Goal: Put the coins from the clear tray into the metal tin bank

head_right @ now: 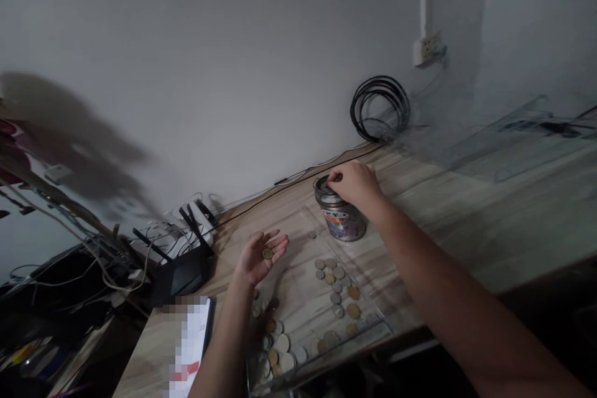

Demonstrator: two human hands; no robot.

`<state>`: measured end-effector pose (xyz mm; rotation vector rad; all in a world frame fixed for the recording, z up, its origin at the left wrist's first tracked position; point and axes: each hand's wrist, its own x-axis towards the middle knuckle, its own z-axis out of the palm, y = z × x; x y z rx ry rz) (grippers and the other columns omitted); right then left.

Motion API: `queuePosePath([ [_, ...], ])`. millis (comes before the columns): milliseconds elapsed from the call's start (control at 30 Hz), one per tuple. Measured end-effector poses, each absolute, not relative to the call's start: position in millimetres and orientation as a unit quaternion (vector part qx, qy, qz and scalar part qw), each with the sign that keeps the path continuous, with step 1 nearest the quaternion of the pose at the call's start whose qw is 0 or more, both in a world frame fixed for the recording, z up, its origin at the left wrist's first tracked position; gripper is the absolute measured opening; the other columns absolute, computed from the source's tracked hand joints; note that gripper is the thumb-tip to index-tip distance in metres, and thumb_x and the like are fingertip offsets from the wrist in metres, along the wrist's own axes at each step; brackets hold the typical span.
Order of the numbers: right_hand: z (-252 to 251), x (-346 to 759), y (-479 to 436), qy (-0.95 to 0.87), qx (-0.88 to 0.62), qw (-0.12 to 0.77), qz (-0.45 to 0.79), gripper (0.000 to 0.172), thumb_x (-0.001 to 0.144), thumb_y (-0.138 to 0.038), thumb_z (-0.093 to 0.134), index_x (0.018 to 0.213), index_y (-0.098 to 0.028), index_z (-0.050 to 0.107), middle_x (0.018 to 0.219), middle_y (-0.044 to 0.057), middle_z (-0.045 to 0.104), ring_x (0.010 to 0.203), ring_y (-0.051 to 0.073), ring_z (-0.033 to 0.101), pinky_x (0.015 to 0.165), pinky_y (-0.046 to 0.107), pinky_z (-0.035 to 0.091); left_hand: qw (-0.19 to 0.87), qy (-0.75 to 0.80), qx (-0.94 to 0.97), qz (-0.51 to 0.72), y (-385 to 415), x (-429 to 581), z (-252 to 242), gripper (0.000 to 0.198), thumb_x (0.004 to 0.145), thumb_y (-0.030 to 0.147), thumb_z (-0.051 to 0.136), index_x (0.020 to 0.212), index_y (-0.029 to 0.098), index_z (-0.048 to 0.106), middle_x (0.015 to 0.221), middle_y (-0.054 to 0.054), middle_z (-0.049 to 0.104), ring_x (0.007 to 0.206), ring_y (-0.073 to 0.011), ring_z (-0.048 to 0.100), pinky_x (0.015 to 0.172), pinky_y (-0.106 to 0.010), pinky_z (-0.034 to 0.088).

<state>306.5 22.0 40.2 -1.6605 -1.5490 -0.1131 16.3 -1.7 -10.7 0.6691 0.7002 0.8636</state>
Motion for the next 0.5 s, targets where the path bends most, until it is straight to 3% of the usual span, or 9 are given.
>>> queuePosePath([
  [67, 44.6, 305.1, 18.1, -0.620, -0.662, 0.417, -0.056, 0.014, 0.069, -0.031, 0.057, 0.067, -0.024, 0.069, 0.074, 0.003, 0.067, 0.079, 0.022, 0.055, 0.067, 0.033, 0.037, 0.800, 0.323, 0.310, 0.400, -1.7, 16.3, -10.7, 0.033, 0.082, 0.029, 0.044, 0.099, 0.005, 0.059, 0.098, -0.018, 0.064, 0.097, -0.0232, 0.060, 0.082, -0.030, 0.045],
  [233, 43.9, 267.4, 1.0, -0.666, -0.536, 0.507, -0.110, 0.023, 0.081, -0.026, 0.045, 0.089, -0.020, 0.066, 0.092, 0.006, 0.064, 0.089, 0.019, 0.052, 0.080, 0.033, 0.037, 0.813, 0.275, 0.309, 0.410, -3.3, 14.8, -8.2, 0.050, 0.082, 0.043, 0.044, 0.110, 0.004, 0.054, 0.109, -0.022, 0.058, 0.105, -0.0268, 0.055, 0.087, -0.034, 0.041],
  [300, 34.0, 238.2, -7.0, -0.762, -0.444, 0.467, -0.055, 0.023, 0.083, -0.025, 0.045, 0.093, -0.020, 0.065, 0.091, 0.006, 0.063, 0.086, 0.017, 0.053, 0.077, 0.029, 0.039, 0.815, 0.254, 0.310, 0.418, -5.4, 14.7, -5.8, 0.058, 0.081, 0.050, 0.042, 0.116, 0.004, 0.050, 0.109, -0.021, 0.058, 0.103, -0.0270, 0.055, 0.086, -0.035, 0.041],
  [400, 14.9, 197.8, -17.2, -0.889, -0.312, 0.334, 0.011, 0.020, 0.080, -0.025, 0.052, 0.096, -0.021, 0.063, 0.094, 0.005, 0.063, 0.089, 0.017, 0.053, 0.075, 0.028, 0.040, 0.814, 0.233, 0.317, 0.426, -10.0, 15.0, -1.6, 0.064, 0.082, 0.055, 0.037, 0.125, 0.009, 0.044, 0.102, -0.017, 0.062, 0.085, -0.0222, 0.061, 0.075, -0.033, 0.043],
  [500, 2.8, 178.6, -23.4, -0.919, -0.279, 0.278, 0.015, 0.016, 0.079, -0.021, 0.054, 0.091, -0.017, 0.063, 0.094, 0.007, 0.063, 0.093, 0.018, 0.052, 0.076, 0.029, 0.040, 0.820, 0.222, 0.324, 0.416, -15.3, 15.6, 2.7, 0.065, 0.083, 0.057, 0.031, 0.131, 0.014, 0.039, 0.100, -0.013, 0.063, 0.069, -0.0166, 0.060, 0.065, -0.029, 0.042],
])
